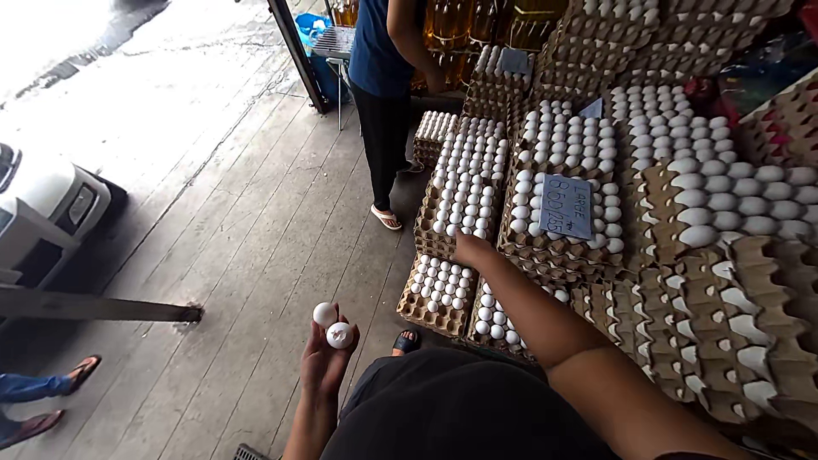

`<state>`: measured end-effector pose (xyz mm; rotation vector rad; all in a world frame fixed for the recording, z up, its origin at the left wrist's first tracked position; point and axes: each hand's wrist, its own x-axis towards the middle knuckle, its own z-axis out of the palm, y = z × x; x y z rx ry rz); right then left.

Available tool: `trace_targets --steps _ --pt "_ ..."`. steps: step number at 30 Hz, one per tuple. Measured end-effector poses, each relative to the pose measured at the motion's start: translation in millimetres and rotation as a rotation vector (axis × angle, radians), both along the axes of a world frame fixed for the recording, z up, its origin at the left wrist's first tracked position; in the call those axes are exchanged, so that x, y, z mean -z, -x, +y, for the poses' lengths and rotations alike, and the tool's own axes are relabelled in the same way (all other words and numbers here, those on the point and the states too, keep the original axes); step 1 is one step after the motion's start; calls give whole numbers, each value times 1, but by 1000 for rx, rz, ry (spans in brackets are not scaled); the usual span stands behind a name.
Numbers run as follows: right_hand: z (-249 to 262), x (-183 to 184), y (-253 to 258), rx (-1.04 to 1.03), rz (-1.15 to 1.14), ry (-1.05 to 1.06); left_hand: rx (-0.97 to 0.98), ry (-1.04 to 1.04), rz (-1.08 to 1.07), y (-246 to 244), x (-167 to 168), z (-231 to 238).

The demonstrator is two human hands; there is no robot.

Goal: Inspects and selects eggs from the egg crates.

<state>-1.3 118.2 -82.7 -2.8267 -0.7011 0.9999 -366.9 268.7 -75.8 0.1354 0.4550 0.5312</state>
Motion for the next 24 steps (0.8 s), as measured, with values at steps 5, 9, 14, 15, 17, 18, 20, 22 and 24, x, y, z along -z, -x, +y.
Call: trace_targets --steps 5,9,14,15,17,18,20,22,24 --pt "84 39 -70 82 -18 5 -33 -44 13 -1 -6 46" --pt "127 67 -97 274 37 -2 -2 -104 -13 8 -6 80" --pt "161 53 -107 356 21 42 56 -180 5 17 4 119" --pt "165 63 -110 374 20 46 62 -186 9 21 5 123" --pt "173 90 -119 363 12 90 57 -196 31 26 5 127" --pt "176 97 -122 335 7 127 56 -201 32 27 5 130" --pt "181 97 -122 287 -2 177 53 -205 28 28 4 136" --pt "184 97 -123 332 8 147 45 -188 42 28 1 140" --pt "183 98 -122 376 8 89 56 -202 44 27 0 142"
